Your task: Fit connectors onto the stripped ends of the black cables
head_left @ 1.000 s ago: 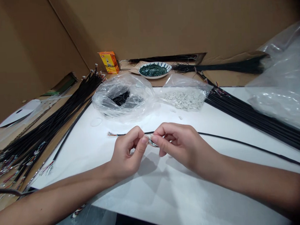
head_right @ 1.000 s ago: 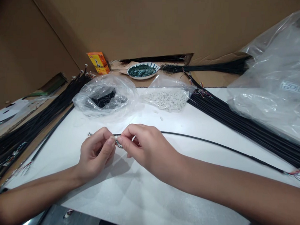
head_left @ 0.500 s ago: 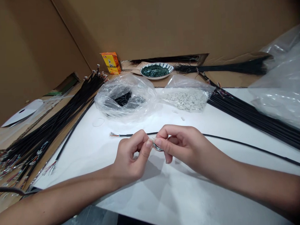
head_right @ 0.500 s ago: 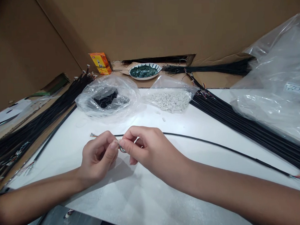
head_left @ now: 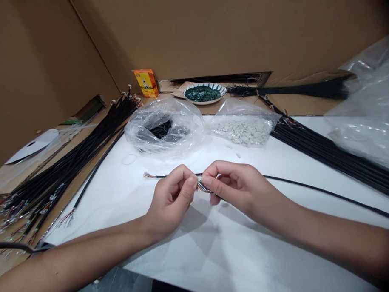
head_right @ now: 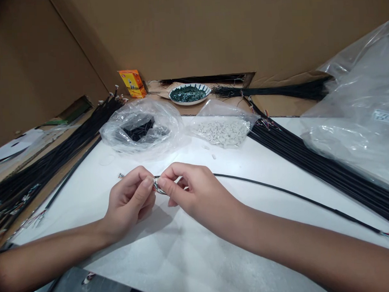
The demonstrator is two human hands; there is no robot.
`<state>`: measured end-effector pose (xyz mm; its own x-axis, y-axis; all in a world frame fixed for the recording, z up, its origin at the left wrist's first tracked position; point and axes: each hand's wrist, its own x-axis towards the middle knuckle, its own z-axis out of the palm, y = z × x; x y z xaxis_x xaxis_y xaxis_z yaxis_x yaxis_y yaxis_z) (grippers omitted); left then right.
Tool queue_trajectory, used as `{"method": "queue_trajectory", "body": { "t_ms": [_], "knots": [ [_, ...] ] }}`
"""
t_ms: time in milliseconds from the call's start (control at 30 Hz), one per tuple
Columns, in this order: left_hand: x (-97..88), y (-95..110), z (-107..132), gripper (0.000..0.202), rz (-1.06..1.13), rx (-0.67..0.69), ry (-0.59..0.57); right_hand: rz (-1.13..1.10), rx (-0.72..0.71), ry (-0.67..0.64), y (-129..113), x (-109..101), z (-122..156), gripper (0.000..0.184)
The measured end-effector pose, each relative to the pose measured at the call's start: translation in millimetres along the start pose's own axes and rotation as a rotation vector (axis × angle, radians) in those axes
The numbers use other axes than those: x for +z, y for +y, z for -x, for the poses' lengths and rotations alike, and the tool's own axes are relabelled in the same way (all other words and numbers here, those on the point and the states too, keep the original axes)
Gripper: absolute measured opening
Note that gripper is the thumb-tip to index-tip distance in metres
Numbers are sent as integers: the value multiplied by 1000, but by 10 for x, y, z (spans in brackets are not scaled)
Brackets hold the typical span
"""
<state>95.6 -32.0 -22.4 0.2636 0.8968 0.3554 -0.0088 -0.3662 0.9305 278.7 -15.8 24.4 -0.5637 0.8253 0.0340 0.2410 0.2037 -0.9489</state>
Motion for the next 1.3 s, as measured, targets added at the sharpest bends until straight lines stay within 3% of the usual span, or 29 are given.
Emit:
{"method": "queue_trajectory", "body": {
  "t_ms": [167, 500, 733, 1100, 1300],
  "knots": [
    [11, -4, -17, 18, 4, 7, -2, 141, -156, 58, 74, 17, -2, 22],
    [-14, -6, -9, 15, 72, 26, 24, -181, 9, -83, 47, -38, -36, 17],
    [-9, 2, 12, 16, -13, 68, 6, -381, 60, -204, 49, -59, -61, 21],
    [4, 7, 12, 18, -138, 108, 36, -431, 96, -197, 43, -35, -63, 24],
    [22, 19, -4, 19, -39, 61, -8, -491, 150, -239, 58, -50, -93, 27]
  ]
}}
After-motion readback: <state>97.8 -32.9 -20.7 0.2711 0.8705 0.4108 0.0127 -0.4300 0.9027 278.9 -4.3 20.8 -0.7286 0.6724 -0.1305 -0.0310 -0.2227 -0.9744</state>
